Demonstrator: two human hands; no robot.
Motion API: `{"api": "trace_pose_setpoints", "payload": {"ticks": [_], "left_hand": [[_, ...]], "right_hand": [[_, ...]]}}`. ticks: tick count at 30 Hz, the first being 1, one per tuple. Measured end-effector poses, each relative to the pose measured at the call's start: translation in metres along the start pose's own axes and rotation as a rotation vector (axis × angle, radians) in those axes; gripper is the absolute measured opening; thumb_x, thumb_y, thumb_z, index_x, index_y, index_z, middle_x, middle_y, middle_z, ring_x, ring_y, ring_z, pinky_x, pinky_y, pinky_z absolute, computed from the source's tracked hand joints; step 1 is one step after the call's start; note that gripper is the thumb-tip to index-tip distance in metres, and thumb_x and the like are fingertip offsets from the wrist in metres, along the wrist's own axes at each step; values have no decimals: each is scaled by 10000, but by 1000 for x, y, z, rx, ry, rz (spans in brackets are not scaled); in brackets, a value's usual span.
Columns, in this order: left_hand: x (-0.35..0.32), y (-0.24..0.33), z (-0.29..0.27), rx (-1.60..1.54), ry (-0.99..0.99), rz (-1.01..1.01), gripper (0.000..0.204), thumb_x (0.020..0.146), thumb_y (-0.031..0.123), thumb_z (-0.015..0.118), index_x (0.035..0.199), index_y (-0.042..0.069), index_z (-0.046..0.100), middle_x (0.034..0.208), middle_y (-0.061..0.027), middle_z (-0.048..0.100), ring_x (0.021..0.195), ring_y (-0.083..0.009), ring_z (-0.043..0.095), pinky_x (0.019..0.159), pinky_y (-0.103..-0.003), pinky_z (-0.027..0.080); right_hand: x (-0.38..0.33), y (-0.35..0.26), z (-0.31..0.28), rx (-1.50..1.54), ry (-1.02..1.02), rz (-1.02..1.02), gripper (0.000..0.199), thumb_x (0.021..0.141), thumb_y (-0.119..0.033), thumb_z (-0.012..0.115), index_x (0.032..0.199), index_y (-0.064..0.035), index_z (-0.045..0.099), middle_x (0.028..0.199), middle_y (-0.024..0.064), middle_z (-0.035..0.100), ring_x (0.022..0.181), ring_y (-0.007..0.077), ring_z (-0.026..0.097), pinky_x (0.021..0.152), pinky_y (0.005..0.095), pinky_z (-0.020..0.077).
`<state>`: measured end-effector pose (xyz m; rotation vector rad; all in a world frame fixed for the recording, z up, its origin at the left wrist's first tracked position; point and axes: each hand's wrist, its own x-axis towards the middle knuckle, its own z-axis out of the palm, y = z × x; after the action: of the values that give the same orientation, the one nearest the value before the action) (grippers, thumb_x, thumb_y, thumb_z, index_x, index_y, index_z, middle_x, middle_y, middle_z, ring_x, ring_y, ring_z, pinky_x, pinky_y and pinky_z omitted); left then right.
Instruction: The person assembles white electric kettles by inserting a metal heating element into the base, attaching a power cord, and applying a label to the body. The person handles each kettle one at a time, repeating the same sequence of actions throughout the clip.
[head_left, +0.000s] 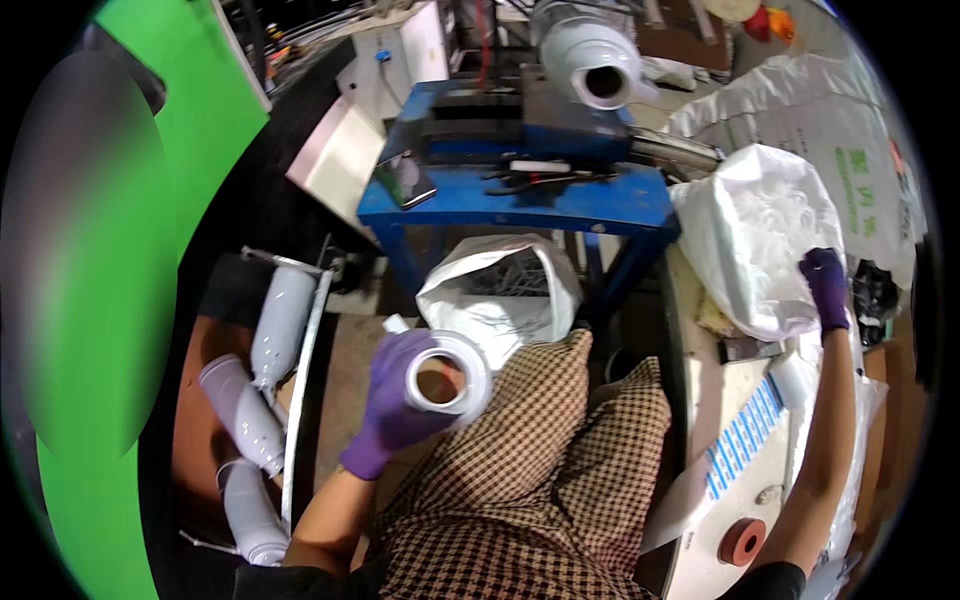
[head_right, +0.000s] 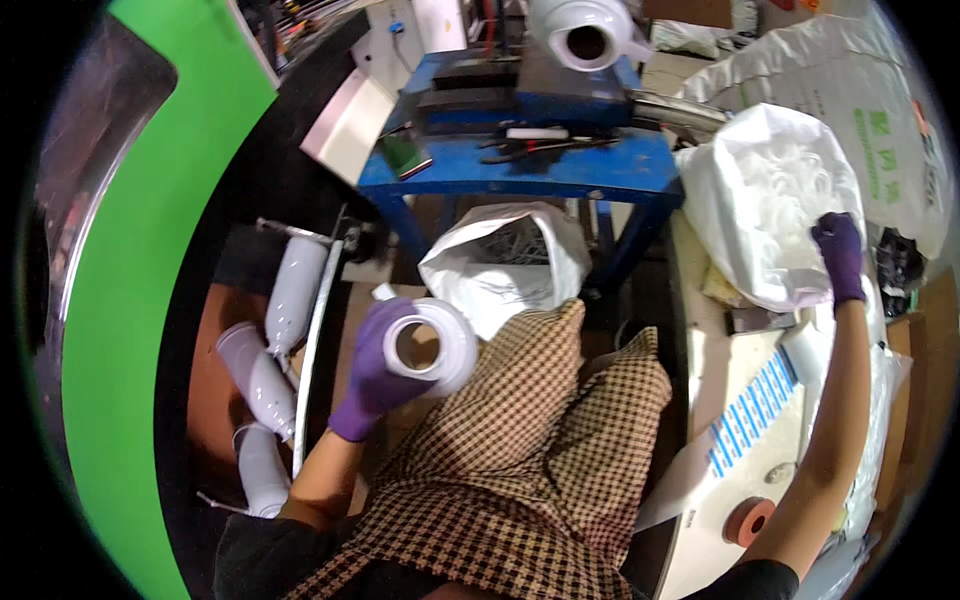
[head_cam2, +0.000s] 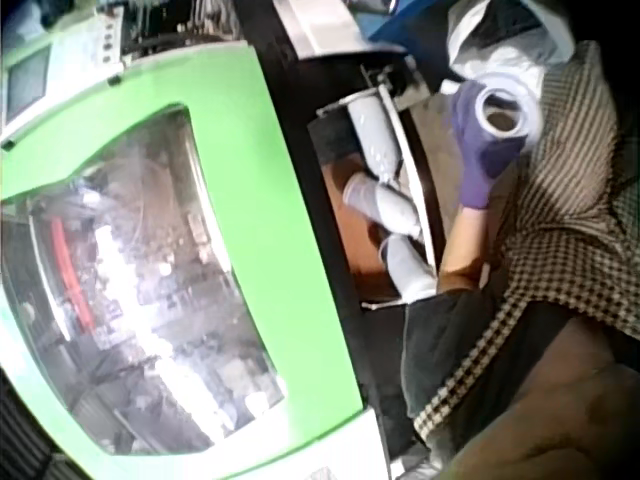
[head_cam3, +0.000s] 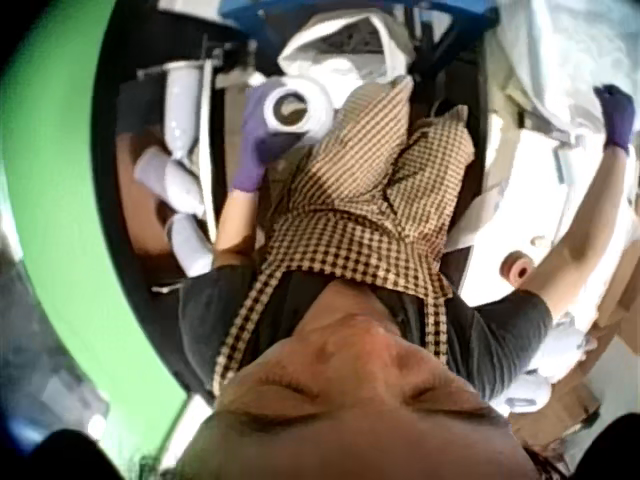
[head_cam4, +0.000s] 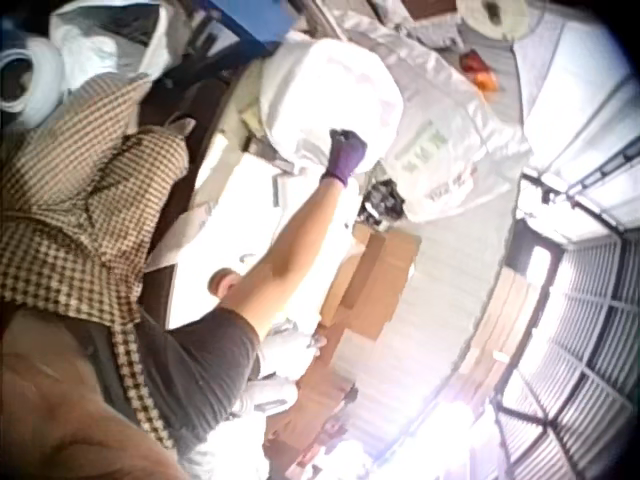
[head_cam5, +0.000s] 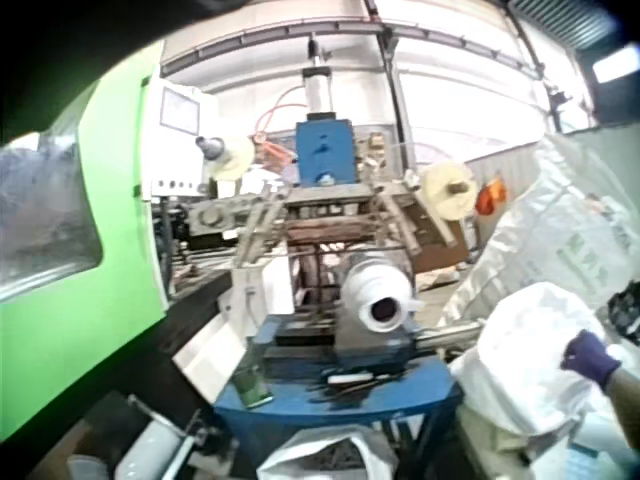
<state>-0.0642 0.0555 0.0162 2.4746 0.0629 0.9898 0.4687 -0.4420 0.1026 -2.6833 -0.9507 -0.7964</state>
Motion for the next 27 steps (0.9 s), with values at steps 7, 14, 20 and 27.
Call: {"api": "trace_pose_setpoints", "payload": {"ticks": [7, 14, 20, 27], "left_hand": [[-19, 3, -7, -89, 18, -55, 622, 678, 243, 930, 1187, -1, 669, 1223, -186, 685, 1181, -388, 639, 1064, -526, 451], [-15, 9, -9, -137, -35, -51, 687, 666, 286, 950, 1230, 28, 654, 1272, -169, 665, 1224, -380, 616, 1107, -534, 416], [-6, 16, -12, -157, -81, -33, 727, 649, 310, 951, 1244, 26, 644, 1289, -173, 649, 1241, -378, 597, 1122, -536, 396], [9, 21, -1, -161, -126, 29, 738, 620, 315, 950, 1231, 21, 656, 1272, -170, 661, 1234, -370, 609, 1118, -536, 407]], "right_hand": [[12, -139, -58, 337, 125, 325, 462, 951, -111, 675, 1411, -148, 642, 862, 3, 583, 777, 71, 539, 721, 221, 467], [-166, -424, -11, 1015, -590, -212, 267, 947, -254, 739, 1116, -47, 722, 1016, 138, 750, 832, 212, 738, 725, 337, 583], [-167, -461, -22, 676, -28, -361, 205, 824, -135, 814, 987, -49, 725, 903, 80, 652, 763, 254, 692, 726, 370, 577], [-143, -494, -52, 1413, -310, -346, 393, 847, -50, 790, 1236, -33, 736, 934, 122, 740, 848, 251, 737, 757, 354, 592]]}}
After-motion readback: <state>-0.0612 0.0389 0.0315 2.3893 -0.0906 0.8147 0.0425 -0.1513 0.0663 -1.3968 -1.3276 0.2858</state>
